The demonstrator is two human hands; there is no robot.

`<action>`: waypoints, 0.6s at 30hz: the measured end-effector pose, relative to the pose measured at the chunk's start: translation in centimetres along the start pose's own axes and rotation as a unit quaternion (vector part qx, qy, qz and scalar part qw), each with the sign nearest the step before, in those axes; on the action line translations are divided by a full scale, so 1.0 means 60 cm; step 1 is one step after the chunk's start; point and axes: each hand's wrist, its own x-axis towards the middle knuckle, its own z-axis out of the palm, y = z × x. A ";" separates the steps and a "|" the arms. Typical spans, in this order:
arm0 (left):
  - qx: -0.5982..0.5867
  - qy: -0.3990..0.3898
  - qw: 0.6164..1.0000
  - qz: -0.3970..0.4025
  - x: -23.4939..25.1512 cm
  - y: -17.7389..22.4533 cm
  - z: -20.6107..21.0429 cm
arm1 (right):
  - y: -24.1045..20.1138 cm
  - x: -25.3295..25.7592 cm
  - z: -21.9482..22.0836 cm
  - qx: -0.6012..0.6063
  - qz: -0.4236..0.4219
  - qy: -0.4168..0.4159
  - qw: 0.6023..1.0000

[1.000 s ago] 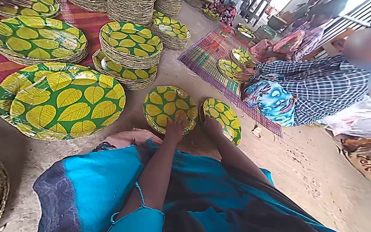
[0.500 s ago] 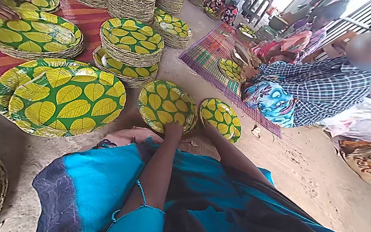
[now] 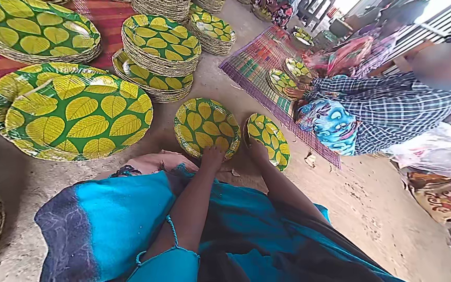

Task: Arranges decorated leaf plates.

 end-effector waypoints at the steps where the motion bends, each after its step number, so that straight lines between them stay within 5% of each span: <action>1: 0.004 0.019 1.000 0.018 0.000 -0.001 0.002 | -0.003 0.000 0.002 0.015 -0.024 0.022 0.999; 6: 0.038 0.124 0.988 0.085 0.000 0.007 0.003 | -0.019 -0.014 0.005 0.088 -0.309 0.020 0.947; 8: 0.034 0.092 0.994 0.049 0.000 0.010 -0.001 | -0.028 -0.017 0.007 0.021 -0.338 -0.020 0.941; 14: -0.001 -0.008 1.000 0.000 -0.001 -0.006 0.010 | 0.000 0.000 0.026 -0.034 -0.093 -0.084 0.992; 18: -0.018 -0.016 0.999 0.027 0.003 0.004 0.001 | 0.026 0.002 0.032 -0.091 0.001 -0.158 0.983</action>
